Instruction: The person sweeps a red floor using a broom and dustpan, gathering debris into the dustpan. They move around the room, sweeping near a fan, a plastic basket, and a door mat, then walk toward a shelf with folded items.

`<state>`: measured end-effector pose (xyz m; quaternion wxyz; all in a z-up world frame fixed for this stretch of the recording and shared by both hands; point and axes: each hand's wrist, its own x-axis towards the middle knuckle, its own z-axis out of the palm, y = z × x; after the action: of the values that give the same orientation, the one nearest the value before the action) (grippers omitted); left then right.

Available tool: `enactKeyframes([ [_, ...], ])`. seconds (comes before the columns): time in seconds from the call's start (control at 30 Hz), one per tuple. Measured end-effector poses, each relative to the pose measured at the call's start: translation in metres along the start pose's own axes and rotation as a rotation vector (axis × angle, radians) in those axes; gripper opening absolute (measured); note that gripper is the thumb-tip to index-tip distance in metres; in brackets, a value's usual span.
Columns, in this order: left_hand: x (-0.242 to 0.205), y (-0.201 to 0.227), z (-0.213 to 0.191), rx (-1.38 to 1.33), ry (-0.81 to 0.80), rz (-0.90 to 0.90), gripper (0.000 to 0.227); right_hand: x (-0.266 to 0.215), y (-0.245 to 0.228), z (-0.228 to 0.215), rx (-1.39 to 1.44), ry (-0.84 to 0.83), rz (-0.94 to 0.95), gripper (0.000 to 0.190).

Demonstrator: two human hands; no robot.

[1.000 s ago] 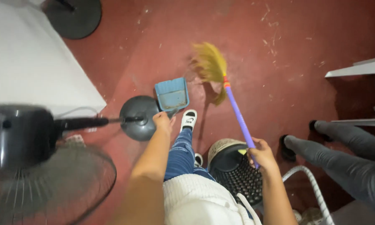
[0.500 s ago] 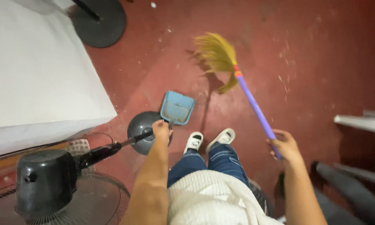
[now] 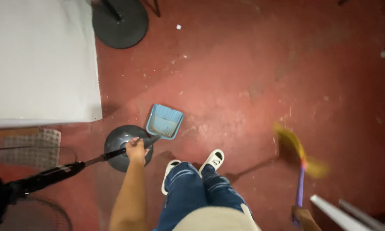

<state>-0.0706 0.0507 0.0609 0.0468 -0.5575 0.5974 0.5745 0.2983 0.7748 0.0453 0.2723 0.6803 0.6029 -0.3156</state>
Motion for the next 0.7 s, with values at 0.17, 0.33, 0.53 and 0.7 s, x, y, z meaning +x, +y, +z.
enactKeyframes([
  [0.17,0.031,0.002,0.020,0.019,0.091,0.057,0.033,0.071,-0.112,0.021,0.280,-0.270,0.093,0.016],
  [0.33,0.057,0.030,0.022,0.017,0.156,0.075,0.034,0.117,-0.231,0.107,0.618,-0.546,0.219,0.042],
  [0.53,0.104,0.051,0.007,0.057,0.128,0.107,0.037,0.142,-0.440,0.265,1.114,-0.719,0.364,0.036],
  [0.7,0.141,0.090,0.010,0.254,0.246,0.087,0.032,0.032,-0.594,0.340,0.532,-0.859,-0.285,0.024],
])
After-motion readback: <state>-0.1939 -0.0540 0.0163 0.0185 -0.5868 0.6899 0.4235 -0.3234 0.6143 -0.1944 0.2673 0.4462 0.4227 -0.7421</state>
